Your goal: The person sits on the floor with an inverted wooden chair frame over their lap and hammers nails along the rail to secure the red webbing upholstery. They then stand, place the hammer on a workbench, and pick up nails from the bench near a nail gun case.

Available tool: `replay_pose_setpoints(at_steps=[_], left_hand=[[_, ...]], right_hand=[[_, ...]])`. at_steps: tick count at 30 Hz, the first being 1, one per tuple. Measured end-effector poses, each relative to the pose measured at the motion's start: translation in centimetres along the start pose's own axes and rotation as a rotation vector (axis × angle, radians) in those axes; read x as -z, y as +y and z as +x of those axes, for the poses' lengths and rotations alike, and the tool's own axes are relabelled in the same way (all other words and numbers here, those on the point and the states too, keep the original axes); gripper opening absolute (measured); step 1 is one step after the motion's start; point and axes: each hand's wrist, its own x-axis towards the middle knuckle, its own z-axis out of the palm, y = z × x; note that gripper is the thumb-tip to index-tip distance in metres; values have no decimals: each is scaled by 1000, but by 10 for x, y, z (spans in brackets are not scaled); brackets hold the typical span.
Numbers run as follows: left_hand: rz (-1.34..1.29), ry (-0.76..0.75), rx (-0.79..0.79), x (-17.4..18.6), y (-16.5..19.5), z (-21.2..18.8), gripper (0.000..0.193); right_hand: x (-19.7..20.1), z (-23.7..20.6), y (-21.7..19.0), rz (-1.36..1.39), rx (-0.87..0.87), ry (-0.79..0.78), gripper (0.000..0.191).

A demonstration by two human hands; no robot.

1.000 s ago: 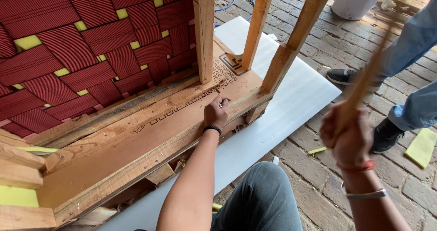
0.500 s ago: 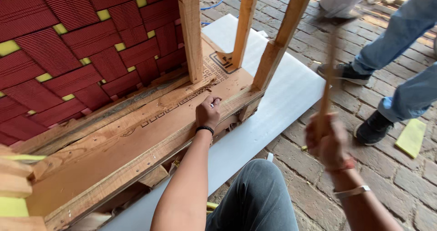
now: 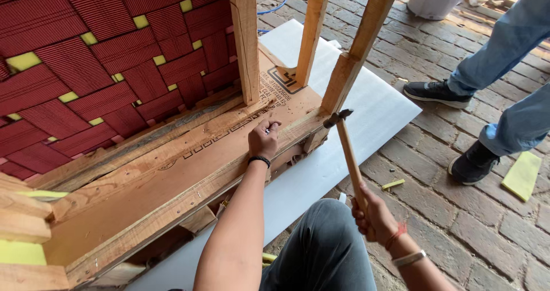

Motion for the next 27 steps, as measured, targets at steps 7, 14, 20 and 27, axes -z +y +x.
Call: replay_pose_setpoints(at_steps=[7, 14, 20, 27], left_hand=[[-323, 1, 105, 50, -21, -67, 15], [-1096, 376, 860, 164, -63, -196, 7], [-1090, 679, 954, 210, -73, -247, 6], [-1258, 447, 859, 219, -42, -282, 2]], right_hand=[[-49, -17, 42, -11, -63, -142, 50], [-71, 15, 50, -299, 125, -70, 39], [-85, 8, 58, -400, 226, -71, 37], [-103, -20, 57, -431, 310, 4, 46]])
